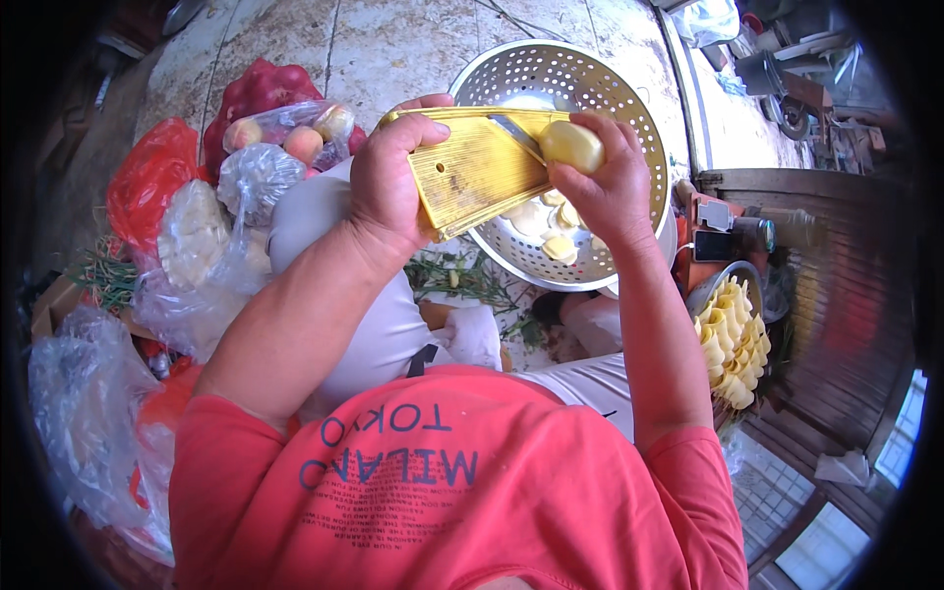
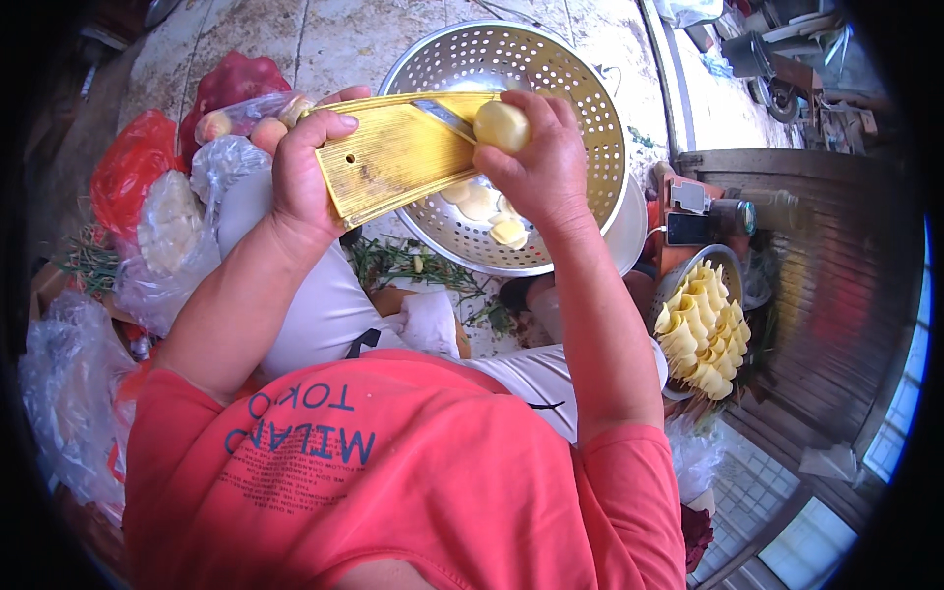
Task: The person sits on the floor and uses a yellow mandoline slicer to cut peeled potatoes into thin slices, placing them into a metal colander. The person occasionally rinses the potatoes in a bowl of water.
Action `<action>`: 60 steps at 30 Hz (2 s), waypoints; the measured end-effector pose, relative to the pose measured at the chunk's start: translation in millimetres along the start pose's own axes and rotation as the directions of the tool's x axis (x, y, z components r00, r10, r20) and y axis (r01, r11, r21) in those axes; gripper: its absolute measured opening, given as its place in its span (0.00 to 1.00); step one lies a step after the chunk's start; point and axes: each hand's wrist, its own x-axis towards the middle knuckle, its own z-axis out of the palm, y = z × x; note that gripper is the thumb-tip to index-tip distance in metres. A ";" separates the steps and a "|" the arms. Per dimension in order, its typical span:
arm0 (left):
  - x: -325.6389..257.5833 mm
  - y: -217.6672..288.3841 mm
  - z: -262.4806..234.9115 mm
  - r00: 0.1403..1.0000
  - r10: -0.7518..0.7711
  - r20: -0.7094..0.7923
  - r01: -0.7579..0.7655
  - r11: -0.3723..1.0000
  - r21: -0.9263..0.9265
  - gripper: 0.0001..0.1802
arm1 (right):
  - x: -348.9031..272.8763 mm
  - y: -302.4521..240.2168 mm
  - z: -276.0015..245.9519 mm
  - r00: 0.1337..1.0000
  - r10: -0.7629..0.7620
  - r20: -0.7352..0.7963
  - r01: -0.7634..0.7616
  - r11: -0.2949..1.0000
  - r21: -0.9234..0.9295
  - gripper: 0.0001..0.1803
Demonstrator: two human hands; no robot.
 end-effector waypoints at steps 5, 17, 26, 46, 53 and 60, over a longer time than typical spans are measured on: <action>-9.2 3.2 4.5 0.998 0.019 -0.062 -0.018 1.000 0.016 0.22 | -12.3 -36.8 0.7 0.983 -0.182 0.019 0.180 0.979 0.092 0.35; -11.9 2.9 2.5 0.997 0.040 -0.070 -0.039 0.999 0.010 0.22 | -12.4 -37.3 -1.9 0.989 -0.140 0.051 0.128 0.973 0.191 0.32; -9.9 -1.5 6.9 0.997 0.045 -0.056 -0.043 0.998 0.034 0.21 | 0.1 16.7 7.3 0.996 0.092 0.006 -0.091 0.982 0.163 0.29; -12.2 -2.9 7.8 0.999 0.036 -0.006 -0.036 0.998 0.057 0.20 | 17.4 58.1 12.8 0.946 0.319 0.056 -0.324 0.936 0.135 0.29; -19.4 1.0 2.9 0.998 0.045 -0.040 -0.041 0.996 0.083 0.20 | -11.9 -35.4 8.3 0.988 -0.152 0.023 0.145 0.972 0.185 0.32; -12.2 -1.8 6.5 0.998 0.058 -0.037 -0.056 0.997 0.044 0.20 | 5.9 10.4 10.3 0.976 0.206 0.075 -0.216 0.962 0.166 0.30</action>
